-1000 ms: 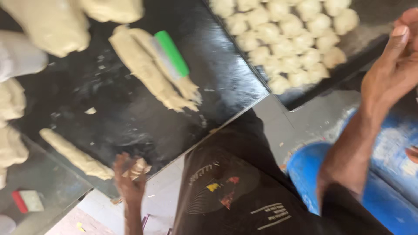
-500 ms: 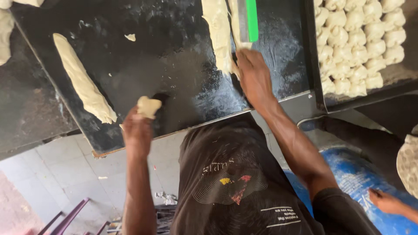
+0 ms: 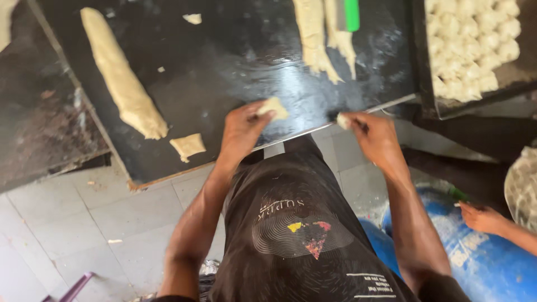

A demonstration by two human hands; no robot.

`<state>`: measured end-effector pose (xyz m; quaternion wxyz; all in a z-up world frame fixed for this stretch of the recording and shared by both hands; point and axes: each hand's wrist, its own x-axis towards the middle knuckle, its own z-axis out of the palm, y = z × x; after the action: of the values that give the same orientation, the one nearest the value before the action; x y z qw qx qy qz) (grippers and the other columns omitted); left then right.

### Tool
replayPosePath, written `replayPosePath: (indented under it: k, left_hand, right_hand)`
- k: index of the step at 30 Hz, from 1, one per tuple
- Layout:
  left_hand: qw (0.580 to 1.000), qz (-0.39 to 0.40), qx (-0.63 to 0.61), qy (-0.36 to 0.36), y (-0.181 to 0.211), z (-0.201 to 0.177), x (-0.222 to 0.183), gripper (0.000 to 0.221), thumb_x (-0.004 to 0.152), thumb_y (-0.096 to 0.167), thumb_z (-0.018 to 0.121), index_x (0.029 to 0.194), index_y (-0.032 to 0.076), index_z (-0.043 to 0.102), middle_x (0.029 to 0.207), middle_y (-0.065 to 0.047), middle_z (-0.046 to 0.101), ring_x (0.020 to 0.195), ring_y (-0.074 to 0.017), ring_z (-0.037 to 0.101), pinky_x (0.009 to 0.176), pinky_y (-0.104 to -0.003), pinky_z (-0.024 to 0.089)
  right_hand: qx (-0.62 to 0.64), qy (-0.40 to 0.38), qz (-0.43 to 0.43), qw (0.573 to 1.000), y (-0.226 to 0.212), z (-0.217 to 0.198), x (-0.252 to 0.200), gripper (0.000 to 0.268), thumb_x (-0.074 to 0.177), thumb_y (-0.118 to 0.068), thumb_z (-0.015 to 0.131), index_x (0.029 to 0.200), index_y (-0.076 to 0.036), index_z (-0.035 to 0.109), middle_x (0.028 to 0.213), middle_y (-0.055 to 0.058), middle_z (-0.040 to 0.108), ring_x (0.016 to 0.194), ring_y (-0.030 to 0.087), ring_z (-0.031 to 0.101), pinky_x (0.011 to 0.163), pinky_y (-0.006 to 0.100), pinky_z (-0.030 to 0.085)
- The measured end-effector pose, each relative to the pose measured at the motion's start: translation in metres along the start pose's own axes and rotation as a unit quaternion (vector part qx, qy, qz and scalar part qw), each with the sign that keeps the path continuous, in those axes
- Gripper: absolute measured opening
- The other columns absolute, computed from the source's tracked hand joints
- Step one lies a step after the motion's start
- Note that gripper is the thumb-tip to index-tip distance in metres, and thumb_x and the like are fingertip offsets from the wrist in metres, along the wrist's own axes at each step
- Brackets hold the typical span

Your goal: The person shapes pieces of dough by hand on a dark work surface, stretching strips and folding small portions into rounded shapes before placing them onto a metal tray.

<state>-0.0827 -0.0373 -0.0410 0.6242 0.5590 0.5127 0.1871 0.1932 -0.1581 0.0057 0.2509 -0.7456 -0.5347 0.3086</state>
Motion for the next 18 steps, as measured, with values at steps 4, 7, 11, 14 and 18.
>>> replayPosePath:
  k: [4, 7, 11, 14, 18]
  left_hand:
    - [0.983, 0.102, 0.005, -0.15, 0.004, -0.003, -0.01, 0.038, 0.098, 0.016, 0.072, 0.133, 0.003, 0.067, 0.116, -0.008, 0.075, 0.102, -0.0124, 0.072, 0.094, -0.028, 0.056]
    - [0.95, 0.154, -0.138, -0.234, 0.016, -0.012, -0.021, 0.058, 0.094, 0.009, 0.066, 0.148, 0.004, 0.046, 0.125, -0.009, 0.07, 0.113, -0.0128, 0.065, 0.101, -0.028, 0.051]
    - [0.973, 0.101, -0.047, -0.201, 0.014, -0.024, -0.027, 0.048, 0.096, 0.007, 0.069, 0.142, -0.001, 0.057, 0.119, -0.017, 0.075, 0.106, -0.0184, 0.069, 0.093, -0.031, 0.056]
    - [0.95, 0.04, -0.246, -0.189, -0.001, -0.021, -0.023, 0.046, 0.101, 0.007, 0.06, 0.146, -0.003, 0.059, 0.125, -0.016, 0.072, 0.108, -0.0196, 0.071, 0.097, -0.032, 0.06]
    - [0.889, -0.028, -0.397, -0.226, -0.003, -0.031, -0.028, 0.055, 0.103, 0.008, 0.059, 0.156, 0.009, 0.042, 0.119, -0.014, 0.066, 0.099, -0.0209, 0.069, 0.094, -0.038, 0.06]
  right_hand:
    - [0.181, -0.071, -0.005, 0.981, -0.059, 0.036, -0.013, 0.034, 0.088, 0.001, 0.072, 0.121, -0.005, 0.062, 0.115, 0.003, 0.068, 0.105, 0.013, 0.069, 0.084, 0.028, 0.058]
    - [0.193, -0.061, -0.046, 0.978, -0.08, 0.041, 0.015, 0.038, 0.083, 0.001, 0.08, 0.117, -0.004, 0.065, 0.115, 0.007, 0.063, 0.093, 0.015, 0.063, 0.077, 0.028, 0.06]
    - [0.023, -0.052, -0.173, 0.983, -0.101, 0.051, 0.007, 0.025, 0.091, -0.003, 0.083, 0.112, -0.008, 0.071, 0.11, 0.003, 0.069, 0.085, 0.018, 0.067, 0.075, 0.033, 0.056]
    - [-0.101, 0.037, -0.334, 0.936, -0.115, 0.063, -0.009, 0.039, 0.085, -0.01, 0.087, 0.118, -0.001, 0.069, 0.118, 0.009, 0.06, 0.105, 0.032, 0.06, 0.086, 0.042, 0.053]
    - [-0.15, 0.084, -0.375, 0.911, -0.121, 0.073, -0.009, 0.035, 0.084, 0.0, 0.082, 0.117, -0.005, 0.073, 0.121, 0.009, 0.059, 0.109, 0.029, 0.057, 0.093, 0.043, 0.049]
